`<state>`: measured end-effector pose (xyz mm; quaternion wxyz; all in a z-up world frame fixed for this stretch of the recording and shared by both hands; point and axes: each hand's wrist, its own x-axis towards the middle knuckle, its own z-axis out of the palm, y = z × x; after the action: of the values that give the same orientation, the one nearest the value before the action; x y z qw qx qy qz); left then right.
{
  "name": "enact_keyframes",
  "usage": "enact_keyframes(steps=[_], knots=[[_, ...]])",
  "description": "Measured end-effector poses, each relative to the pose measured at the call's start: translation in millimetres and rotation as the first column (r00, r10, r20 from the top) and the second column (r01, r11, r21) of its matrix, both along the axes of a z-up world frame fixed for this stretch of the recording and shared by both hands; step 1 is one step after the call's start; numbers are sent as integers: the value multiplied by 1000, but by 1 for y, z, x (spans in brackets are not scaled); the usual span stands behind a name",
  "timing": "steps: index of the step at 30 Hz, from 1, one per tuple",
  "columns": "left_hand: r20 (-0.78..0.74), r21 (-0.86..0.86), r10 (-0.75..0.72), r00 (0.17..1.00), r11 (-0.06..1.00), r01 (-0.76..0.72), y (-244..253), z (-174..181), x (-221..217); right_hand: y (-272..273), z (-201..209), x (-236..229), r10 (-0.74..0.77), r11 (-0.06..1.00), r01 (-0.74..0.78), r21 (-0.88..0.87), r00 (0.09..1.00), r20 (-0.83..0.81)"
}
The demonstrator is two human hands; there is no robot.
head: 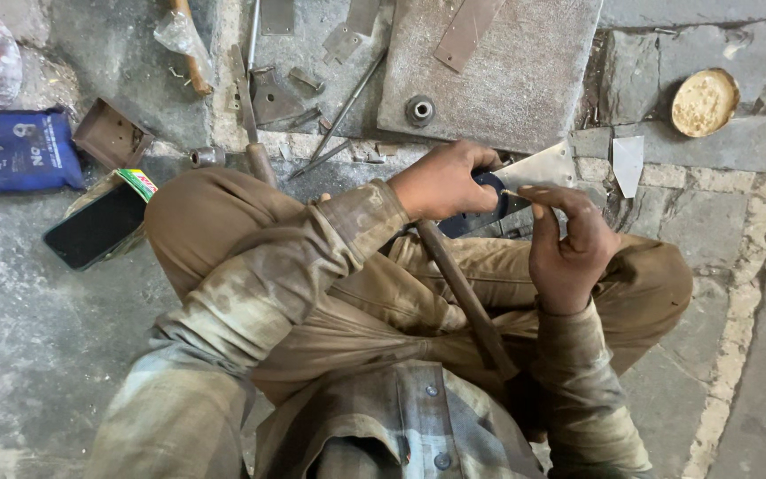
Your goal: The person sits on the floor and uses a hammer and a metal punch to create holes in small metal pieces. They repeatedly position the punch on the metal, strike it with the hammer, and then inspect the resulting holes.
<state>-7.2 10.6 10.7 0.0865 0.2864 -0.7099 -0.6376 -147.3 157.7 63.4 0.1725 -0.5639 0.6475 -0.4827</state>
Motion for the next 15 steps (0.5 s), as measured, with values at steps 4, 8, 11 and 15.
enact_keyframes(steps=[4,8,11,15], knots=[[21,65,-9,1000,998,7,0,2,1,-1,7,-1,32,999,-31,8,994,-100],[62,35,-32,998,999,30,1,4,0,-1,7,-6,-8,1000,11,22,987,-161],[30,55,-14,999,998,12,1,4,-1,-2,8,-8,75,997,-80,-14,975,-208],[84,28,-18,996,999,16,3,1,1,-4,12,-8,80,997,-83,-1,966,-246]])
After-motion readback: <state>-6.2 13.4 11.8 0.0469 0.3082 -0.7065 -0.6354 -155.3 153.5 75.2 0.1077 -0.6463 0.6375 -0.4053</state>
